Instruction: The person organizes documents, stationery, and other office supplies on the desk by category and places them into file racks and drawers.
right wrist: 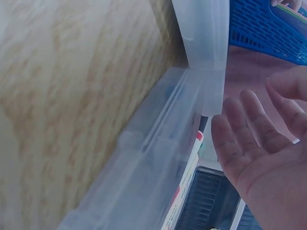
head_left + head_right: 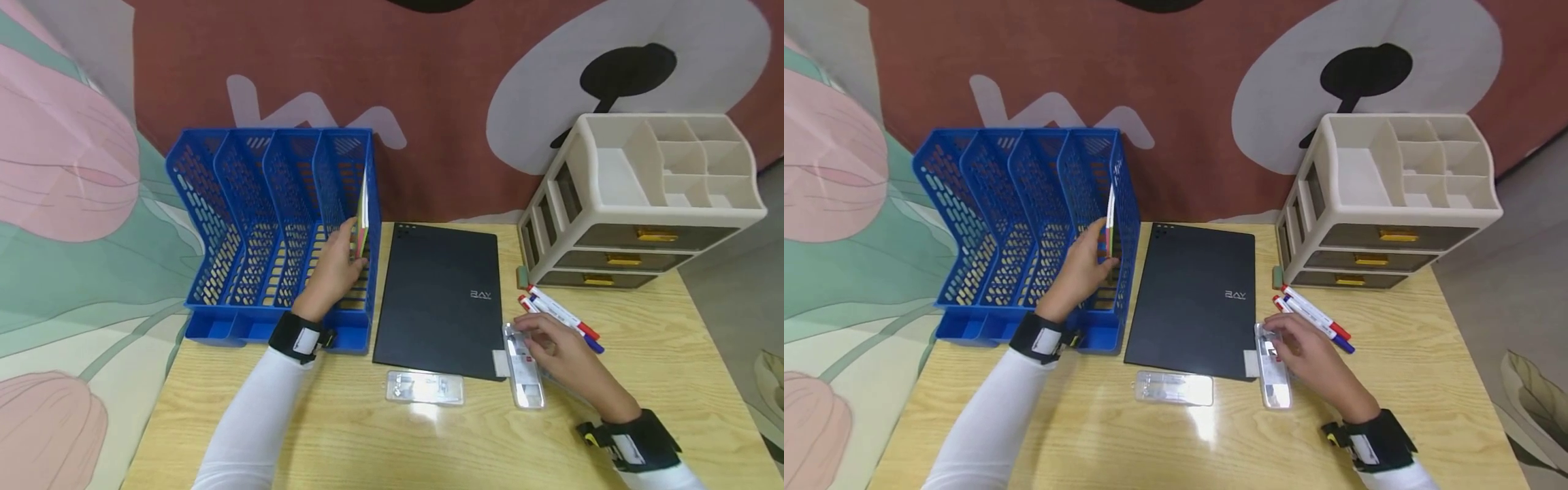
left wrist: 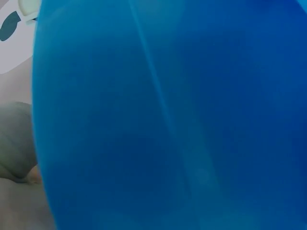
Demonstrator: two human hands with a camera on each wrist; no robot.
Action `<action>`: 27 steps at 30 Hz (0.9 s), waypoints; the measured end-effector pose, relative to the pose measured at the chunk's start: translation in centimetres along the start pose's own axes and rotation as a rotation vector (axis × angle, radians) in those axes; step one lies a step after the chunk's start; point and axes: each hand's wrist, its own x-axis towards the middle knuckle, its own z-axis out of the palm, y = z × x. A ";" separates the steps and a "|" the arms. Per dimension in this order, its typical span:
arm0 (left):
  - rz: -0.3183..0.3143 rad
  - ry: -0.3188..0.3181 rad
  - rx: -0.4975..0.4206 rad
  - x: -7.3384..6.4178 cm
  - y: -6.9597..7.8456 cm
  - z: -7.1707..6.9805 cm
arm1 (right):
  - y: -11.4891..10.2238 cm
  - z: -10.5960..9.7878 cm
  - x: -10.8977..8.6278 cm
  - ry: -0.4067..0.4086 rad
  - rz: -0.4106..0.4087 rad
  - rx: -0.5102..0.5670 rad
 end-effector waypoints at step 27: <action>0.037 0.078 0.112 -0.5 0.9 0.7 | -0.1 -0.3 -0.4 0.066 -0.011 -0.028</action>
